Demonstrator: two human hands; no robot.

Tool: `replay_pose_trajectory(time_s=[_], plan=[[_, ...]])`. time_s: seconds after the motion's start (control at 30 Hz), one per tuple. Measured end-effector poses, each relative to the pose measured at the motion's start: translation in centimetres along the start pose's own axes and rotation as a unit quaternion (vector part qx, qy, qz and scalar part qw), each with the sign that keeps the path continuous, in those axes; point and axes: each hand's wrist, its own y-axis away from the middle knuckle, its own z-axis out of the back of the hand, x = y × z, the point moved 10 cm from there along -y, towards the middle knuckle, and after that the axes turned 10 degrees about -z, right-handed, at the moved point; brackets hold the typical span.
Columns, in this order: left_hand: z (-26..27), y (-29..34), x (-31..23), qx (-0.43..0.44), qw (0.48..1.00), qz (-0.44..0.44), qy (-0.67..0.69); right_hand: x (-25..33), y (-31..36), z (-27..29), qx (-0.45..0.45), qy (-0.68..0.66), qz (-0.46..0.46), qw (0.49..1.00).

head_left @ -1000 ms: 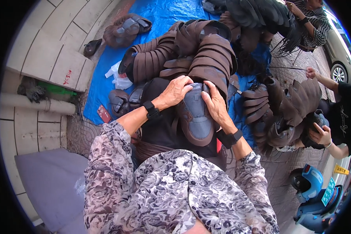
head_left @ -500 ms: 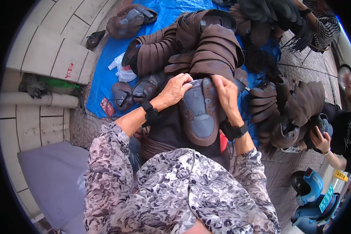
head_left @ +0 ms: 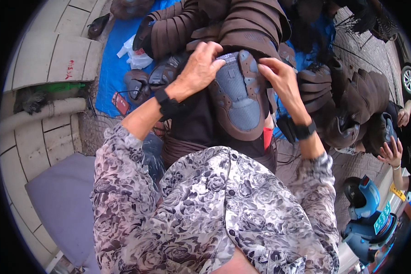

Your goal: Lacing and assembling shoe uppers in a outdoor manufacturing workspace.

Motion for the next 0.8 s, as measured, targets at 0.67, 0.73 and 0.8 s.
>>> replay_pose_trajectory(time_s=[0.67,0.73,0.8], plan=[[-3.3,17.4,-15.2,0.279,0.91,-0.061,0.301,-2.9,19.0,-3.0,0.263,0.064,-0.064,0.961],[-1.6,14.3,-14.5,0.171,0.948,-0.075,0.259,-1.8,18.6,-2.9,0.265,-0.016,-0.071,0.961],[-0.6,12.0,-16.7,0.039,0.961,-0.174,0.212,0.2,18.3,-3.2,0.26,-0.008,-0.037,0.965]])
